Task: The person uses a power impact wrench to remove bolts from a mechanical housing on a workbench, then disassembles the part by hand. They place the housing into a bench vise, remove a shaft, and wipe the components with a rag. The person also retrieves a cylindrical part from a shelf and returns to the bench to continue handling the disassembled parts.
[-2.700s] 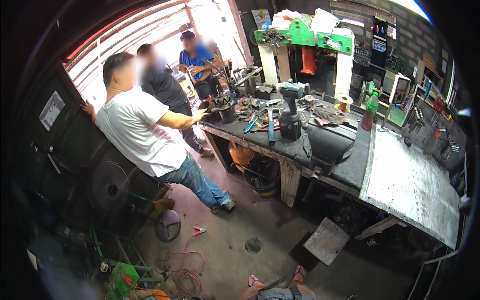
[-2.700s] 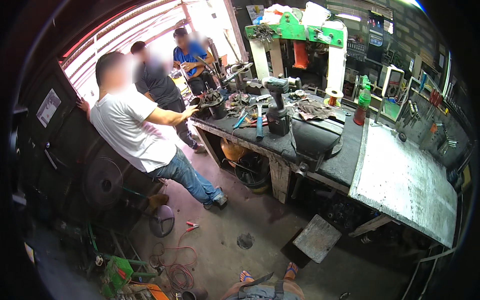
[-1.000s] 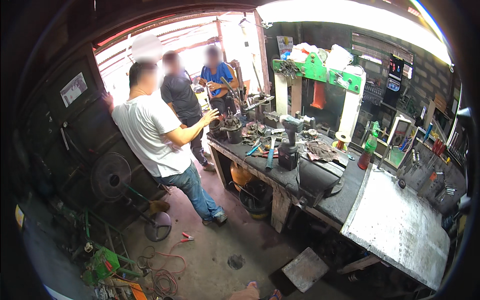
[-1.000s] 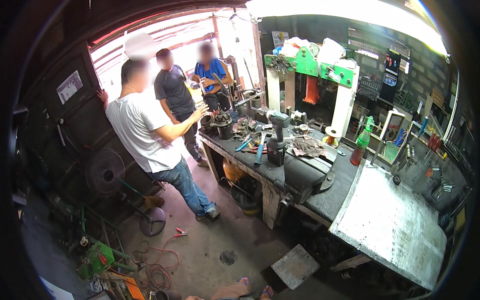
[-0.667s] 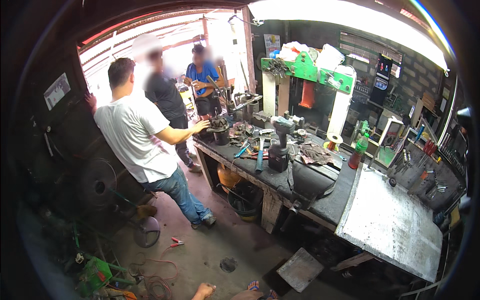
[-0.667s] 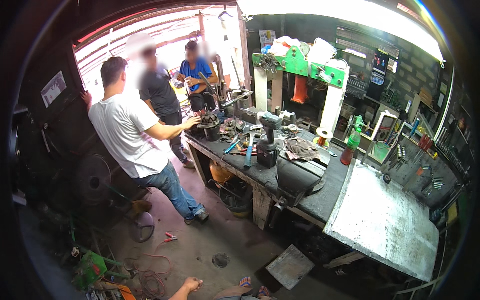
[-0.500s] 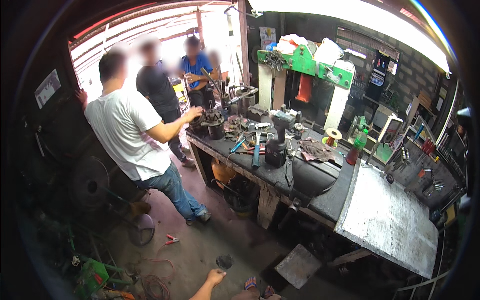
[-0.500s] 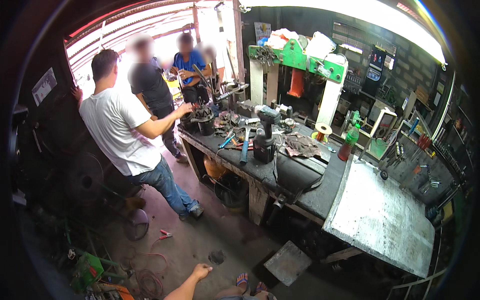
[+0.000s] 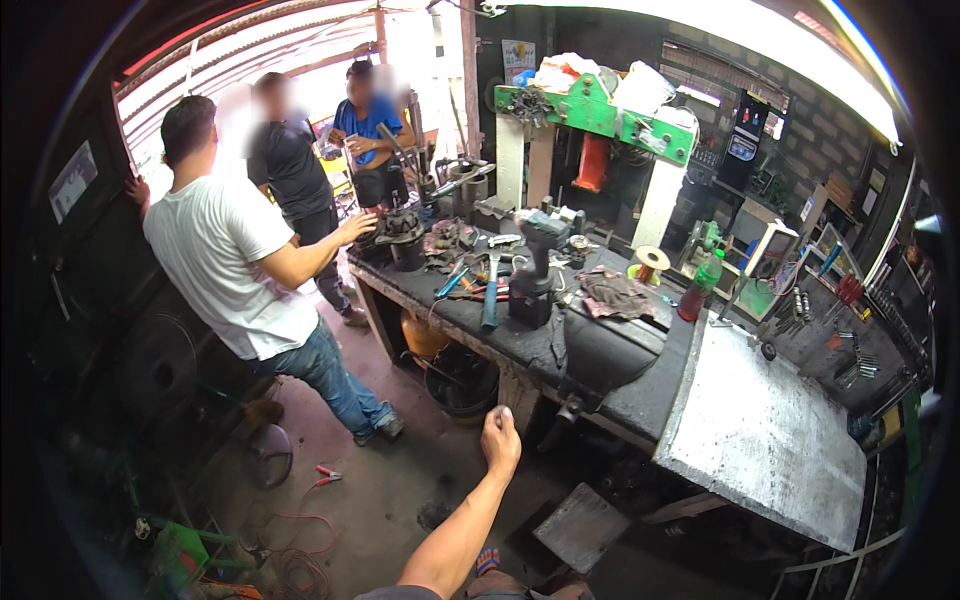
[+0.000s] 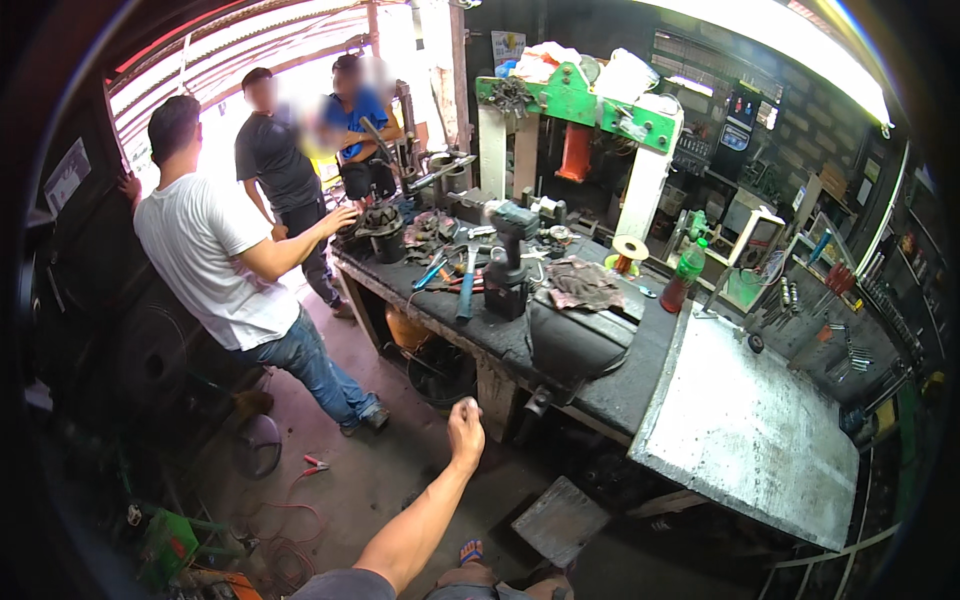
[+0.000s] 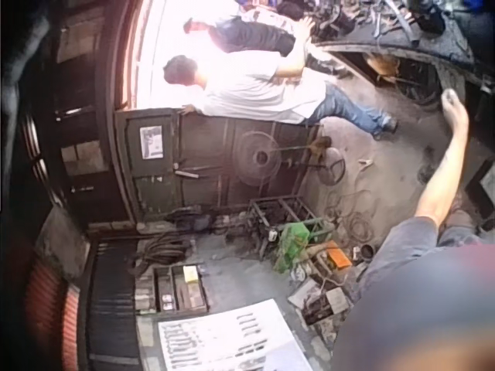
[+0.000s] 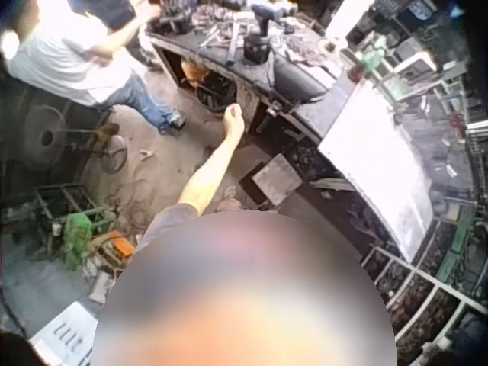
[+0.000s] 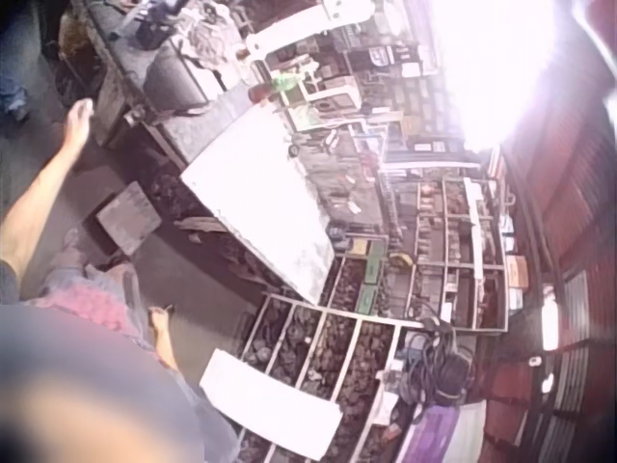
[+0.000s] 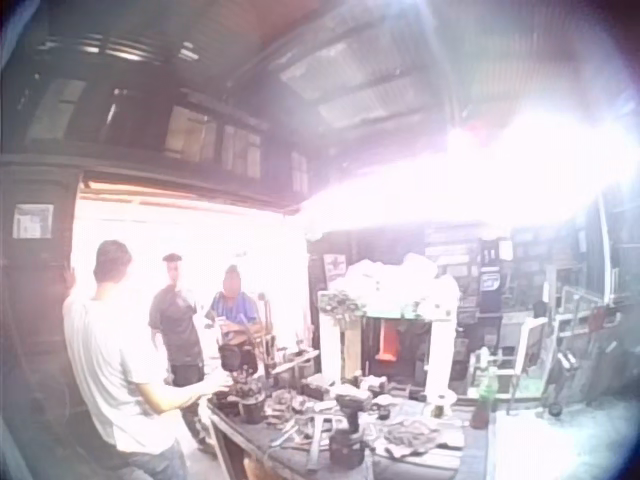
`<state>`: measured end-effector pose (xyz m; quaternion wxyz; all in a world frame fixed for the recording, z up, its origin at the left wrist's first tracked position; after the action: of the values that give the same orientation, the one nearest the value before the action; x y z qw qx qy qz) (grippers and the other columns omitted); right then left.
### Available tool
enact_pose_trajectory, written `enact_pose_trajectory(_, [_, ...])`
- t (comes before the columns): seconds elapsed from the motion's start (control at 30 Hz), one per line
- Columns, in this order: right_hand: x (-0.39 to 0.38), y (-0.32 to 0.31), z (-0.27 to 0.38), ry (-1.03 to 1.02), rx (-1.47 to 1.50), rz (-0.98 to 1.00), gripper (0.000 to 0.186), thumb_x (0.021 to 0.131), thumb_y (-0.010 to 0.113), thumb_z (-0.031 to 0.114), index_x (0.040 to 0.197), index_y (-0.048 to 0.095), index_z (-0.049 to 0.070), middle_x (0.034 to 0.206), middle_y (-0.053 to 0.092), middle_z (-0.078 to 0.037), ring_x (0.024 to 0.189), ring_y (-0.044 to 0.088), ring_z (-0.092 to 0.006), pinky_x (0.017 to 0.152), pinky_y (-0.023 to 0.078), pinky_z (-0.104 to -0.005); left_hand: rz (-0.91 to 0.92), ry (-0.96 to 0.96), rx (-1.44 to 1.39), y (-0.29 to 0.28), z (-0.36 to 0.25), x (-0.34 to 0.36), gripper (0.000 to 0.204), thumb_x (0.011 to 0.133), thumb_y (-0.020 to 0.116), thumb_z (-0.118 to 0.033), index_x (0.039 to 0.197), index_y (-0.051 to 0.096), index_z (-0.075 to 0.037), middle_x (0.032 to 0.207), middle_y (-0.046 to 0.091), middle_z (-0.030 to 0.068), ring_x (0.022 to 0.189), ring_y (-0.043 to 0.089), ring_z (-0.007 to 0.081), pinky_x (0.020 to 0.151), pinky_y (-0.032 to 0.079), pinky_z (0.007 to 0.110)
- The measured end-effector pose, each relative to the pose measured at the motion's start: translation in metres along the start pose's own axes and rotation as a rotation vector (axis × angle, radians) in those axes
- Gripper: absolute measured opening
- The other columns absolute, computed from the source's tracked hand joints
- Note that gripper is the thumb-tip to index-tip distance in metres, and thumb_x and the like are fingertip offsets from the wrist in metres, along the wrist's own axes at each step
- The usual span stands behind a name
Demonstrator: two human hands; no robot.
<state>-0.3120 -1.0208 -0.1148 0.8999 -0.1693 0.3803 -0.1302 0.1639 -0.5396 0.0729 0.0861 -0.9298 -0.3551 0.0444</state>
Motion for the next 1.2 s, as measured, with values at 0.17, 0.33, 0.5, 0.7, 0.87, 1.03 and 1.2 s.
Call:
enact_pose_trajectory(0.17, [0.027,-0.019,0.002,0.06,0.021,0.012,0.023,0.094,0.066,0.019,0.11,0.081,0.012,0.088,0.076,-0.009,0.07,0.066,-0.0157,0.063,0.052,-0.0299,-0.156,-0.107,0.124,0.067,-0.041,0.023,0.049,0.104,0.055,-0.047,0.133,0.062,-0.008,0.122,0.069,0.0154,0.122,0.056,0.037,0.101,0.043,0.056])
enact_pose_trajectory(0.33, [0.079,-0.069,0.046,0.282,-0.008,0.107,0.022,0.095,0.066,0.019,0.11,0.081,0.014,0.086,0.076,-0.009,0.067,0.066,-0.0181,0.062,0.054,-0.0319,-0.16,-0.207,0.305,0.102,-0.045,0.009,0.061,0.102,0.054,-0.056,0.143,0.055,-0.011,0.143,0.058,0.0153,0.14,0.041,0.0418,0.106,0.034,0.069])
enact_pose_trajectory(0.5, [0.14,-0.133,0.09,0.367,-0.035,0.2,0.022,0.096,0.066,0.018,0.111,0.081,0.017,0.084,0.076,-0.01,0.064,0.066,-0.0204,0.06,0.055,-0.034,-0.372,-0.131,0.373,0.109,-0.058,-0.001,0.056,0.104,0.053,-0.051,0.143,0.054,-0.012,0.131,0.064,0.0107,0.134,0.045,0.0387,0.107,0.035,0.066])
enact_pose_trajectory(0.7, [0.238,-0.163,0.162,0.109,0.024,0.314,0.01,0.093,0.066,0.007,0.094,0.075,0.005,0.071,0.07,-0.012,0.053,0.063,-0.0209,0.047,0.051,-0.0353,-0.545,-0.069,0.48,0.129,-0.062,-0.013,0.05,0.103,0.057,-0.047,0.138,0.058,-0.011,0.123,0.067,0.0104,0.128,0.049,0.036,0.106,0.036,0.06])
enact_pose_trajectory(0.87, [0.269,-0.141,0.195,0.099,0.017,0.389,0.009,0.093,0.067,0.007,0.093,0.076,0.004,0.068,0.069,-0.01,0.05,0.06,-0.0192,0.045,0.045,-0.0336,-0.666,0.12,0.42,0.13,-0.056,-0.013,0.042,0.099,0.065,-0.035,0.131,0.064,-0.008,0.108,0.069,0.0122,0.113,0.055,0.036,0.102,0.04,0.053])
enact_pose_trajectory(1.03, [0.28,-0.114,0.186,0.01,-0.208,0.535,0.011,0.09,0.067,0.006,0.089,0.078,0.009,0.069,0.07,-0.013,0.058,0.064,-0.0258,0.053,0.05,-0.0417,-0.685,0.194,0.414,0.128,-0.053,-0.01,0.033,0.097,0.069,-0.025,0.124,0.067,-0.006,0.102,0.069,0.014,0.105,0.058,0.0371,0.099,0.043,0.049])
enact_pose_trajectory(1.2, [0.296,-0.111,0.175,-0.478,-0.816,0.678,0.04,0.102,0.047,0.035,0.114,0.075,0.009,0.101,0.076,-0.021,0.093,0.074,-0.0358,0.082,0.055,-0.0545,-0.623,0.237,0.45,0.129,-0.06,-0.011,0.029,0.094,0.069,-0.019,0.12,0.069,-0.005,0.102,0.069,0.0144,0.104,0.059,0.0365,0.096,0.046,0.048])
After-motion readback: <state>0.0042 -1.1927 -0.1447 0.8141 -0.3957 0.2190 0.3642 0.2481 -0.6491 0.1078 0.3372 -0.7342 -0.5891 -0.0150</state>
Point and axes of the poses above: each hand's wrist, its own x-axis towards the middle knuckle, its own y-axis out of the palm, z = x × y, the point moved 2 cm from there along x, towards the middle knuckle
